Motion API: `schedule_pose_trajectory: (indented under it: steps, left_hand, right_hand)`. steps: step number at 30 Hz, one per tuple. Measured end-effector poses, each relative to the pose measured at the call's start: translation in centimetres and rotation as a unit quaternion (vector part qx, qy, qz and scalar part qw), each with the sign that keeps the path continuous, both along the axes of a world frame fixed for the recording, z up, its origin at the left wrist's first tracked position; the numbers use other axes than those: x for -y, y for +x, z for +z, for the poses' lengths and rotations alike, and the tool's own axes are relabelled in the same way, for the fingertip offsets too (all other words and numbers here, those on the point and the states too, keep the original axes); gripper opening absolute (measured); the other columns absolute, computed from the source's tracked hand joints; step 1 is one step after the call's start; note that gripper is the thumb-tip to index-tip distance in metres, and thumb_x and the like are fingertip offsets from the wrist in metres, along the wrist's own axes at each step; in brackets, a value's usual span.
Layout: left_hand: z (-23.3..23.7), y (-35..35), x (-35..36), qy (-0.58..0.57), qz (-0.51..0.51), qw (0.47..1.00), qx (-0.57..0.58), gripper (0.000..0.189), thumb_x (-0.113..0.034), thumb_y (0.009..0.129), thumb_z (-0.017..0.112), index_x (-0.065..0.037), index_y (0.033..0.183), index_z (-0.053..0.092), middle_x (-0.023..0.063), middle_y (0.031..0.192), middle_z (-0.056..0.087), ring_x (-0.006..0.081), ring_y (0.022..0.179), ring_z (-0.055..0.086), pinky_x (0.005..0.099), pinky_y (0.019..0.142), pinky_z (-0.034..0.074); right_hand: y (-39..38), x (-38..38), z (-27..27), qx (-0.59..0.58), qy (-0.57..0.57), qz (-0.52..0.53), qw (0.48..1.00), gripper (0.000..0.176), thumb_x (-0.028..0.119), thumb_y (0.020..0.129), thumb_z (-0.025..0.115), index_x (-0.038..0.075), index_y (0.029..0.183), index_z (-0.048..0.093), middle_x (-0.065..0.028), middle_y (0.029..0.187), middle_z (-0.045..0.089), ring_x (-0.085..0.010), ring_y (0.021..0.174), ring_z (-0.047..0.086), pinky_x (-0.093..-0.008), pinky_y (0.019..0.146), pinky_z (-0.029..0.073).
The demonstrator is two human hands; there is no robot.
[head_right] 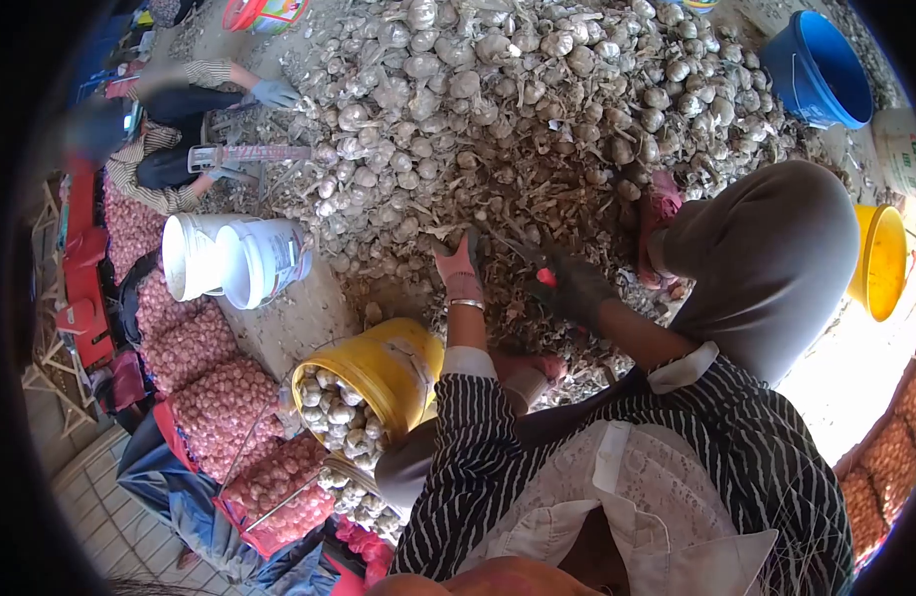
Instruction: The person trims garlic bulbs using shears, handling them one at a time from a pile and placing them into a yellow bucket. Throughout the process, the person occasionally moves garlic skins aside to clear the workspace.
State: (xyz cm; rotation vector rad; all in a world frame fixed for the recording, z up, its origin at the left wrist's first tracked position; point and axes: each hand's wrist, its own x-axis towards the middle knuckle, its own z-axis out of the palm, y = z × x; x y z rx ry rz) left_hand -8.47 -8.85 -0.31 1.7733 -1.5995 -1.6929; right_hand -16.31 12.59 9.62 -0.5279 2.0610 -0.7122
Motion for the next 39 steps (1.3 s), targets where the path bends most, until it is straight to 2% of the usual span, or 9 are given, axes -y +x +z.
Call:
schedule_pose_trajectory:
  steps: [11, 14, 16, 21, 27, 29, 32, 33, 39]
  left_hand:
    - [9.6, 4.7, -9.4, -0.336, -0.218, 0.907, 0.132, 0.093, -0.013, 0.070, 0.075, -0.002, 0.144, 0.020, 0.0222, 0.135, 0.041, 0.0319, 0.121, 0.046, 0.0356, 0.100, 0.042]
    - [7.1, 6.9, -8.6, -0.166, -0.085, 0.965, -0.184, 0.070, -0.002, 0.077, 0.066, -0.004, 0.138, 0.031, 0.0195, 0.125, 0.051, 0.0267, 0.105, 0.057, 0.0310, 0.083, 0.051]
    - [7.8, 8.3, -9.1, -0.142, -0.345, 0.910, -0.181, 0.050, 0.004, 0.081, 0.058, -0.006, 0.127, 0.043, 0.0146, 0.111, 0.060, 0.0189, 0.091, 0.062, 0.0257, 0.068, 0.052]
    - [12.0, 8.0, -11.1, -0.501, -0.391, 0.772, 0.006, 0.032, -0.005, 0.083, 0.060, -0.006, 0.114, 0.052, 0.0093, 0.100, 0.065, 0.0159, 0.085, 0.062, 0.0276, 0.065, 0.049]
    - [10.4, 8.0, -11.8, -0.280, -0.318, 0.898, -0.116, 0.036, -0.019, 0.082, 0.065, -0.009, 0.115, 0.055, 0.0012, 0.096, 0.065, 0.0169, 0.076, 0.059, 0.0323, 0.068, 0.047]
    - [11.1, 7.5, -12.2, 0.240, 0.153, 0.834, -0.472, 0.029, -0.017, 0.085, 0.062, -0.010, 0.113, 0.058, 0.0010, 0.093, 0.064, 0.0151, 0.072, 0.056, 0.0295, 0.063, 0.045]
    - [7.6, 9.9, -9.5, 0.174, 0.126, 0.873, -0.437, 0.025, -0.015, 0.086, 0.061, -0.008, 0.110, 0.060, 0.0033, 0.095, 0.065, 0.0168, 0.077, 0.059, 0.0280, 0.067, 0.048]
    - [7.1, 10.4, -10.0, -0.111, 0.020, 0.957, -0.266, 0.027, -0.007, 0.083, 0.064, -0.005, 0.110, 0.060, 0.0047, 0.099, 0.065, 0.0165, 0.087, 0.062, 0.0287, 0.077, 0.051]
    - [7.5, 10.3, -9.6, -0.131, 0.008, 0.968, -0.216, 0.054, 0.002, 0.071, 0.073, -0.002, 0.121, 0.053, 0.0068, 0.107, 0.063, 0.0175, 0.100, 0.059, 0.0305, 0.090, 0.048]
  right_hand:
    - [1.7, -1.8, 1.8, -0.082, 0.006, 0.143, 0.986, 0.051, 0.040, 0.077, 0.066, 0.008, 0.113, 0.050, -0.0192, 0.096, 0.064, -0.0377, 0.091, 0.062, -0.0467, 0.077, 0.048]
    - [2.9, -1.9, 2.3, -0.044, -0.042, 0.122, 0.991, 0.049, 0.041, 0.077, 0.066, 0.010, 0.112, 0.051, -0.0205, 0.095, 0.064, -0.0384, 0.091, 0.061, -0.0472, 0.076, 0.047]
    - [3.8, -2.2, 2.3, -0.037, -0.066, 0.127, 0.989, 0.048, 0.041, 0.078, 0.066, 0.010, 0.112, 0.051, -0.0215, 0.095, 0.063, -0.0390, 0.091, 0.061, -0.0473, 0.076, 0.047]
    - [4.2, -3.3, 3.2, -0.070, -0.135, 0.076, 0.986, 0.047, 0.038, 0.077, 0.067, 0.010, 0.111, 0.051, -0.0215, 0.092, 0.063, -0.0401, 0.088, 0.061, -0.0468, 0.076, 0.047]
    - [4.1, -3.7, 3.2, -0.055, -0.176, 0.109, 0.977, 0.037, 0.035, 0.079, 0.067, 0.007, 0.102, 0.058, -0.0207, 0.087, 0.064, -0.0387, 0.084, 0.062, -0.0444, 0.073, 0.047]
    - [5.1, -3.2, -0.9, 0.035, -0.185, 0.067, 0.980, 0.035, 0.035, 0.080, 0.067, 0.007, 0.099, 0.059, -0.0207, 0.086, 0.064, -0.0382, 0.084, 0.062, -0.0441, 0.073, 0.047]
    - [5.1, -3.0, -3.4, 0.073, -0.200, 0.015, 0.977, 0.036, 0.036, 0.081, 0.066, 0.008, 0.103, 0.059, -0.0203, 0.086, 0.064, -0.0378, 0.084, 0.062, -0.0445, 0.073, 0.048]
    - [5.1, -2.8, -3.2, 0.023, -0.209, 0.008, 0.978, 0.040, 0.037, 0.082, 0.065, 0.008, 0.108, 0.057, -0.0199, 0.086, 0.064, -0.0378, 0.084, 0.062, -0.0452, 0.074, 0.048]
    - [3.2, -2.6, 2.5, -0.263, -0.143, 0.226, 0.927, 0.073, 0.040, 0.076, 0.068, 0.006, 0.133, 0.038, -0.0191, 0.083, 0.063, -0.0377, 0.078, 0.061, -0.0484, 0.068, 0.046]
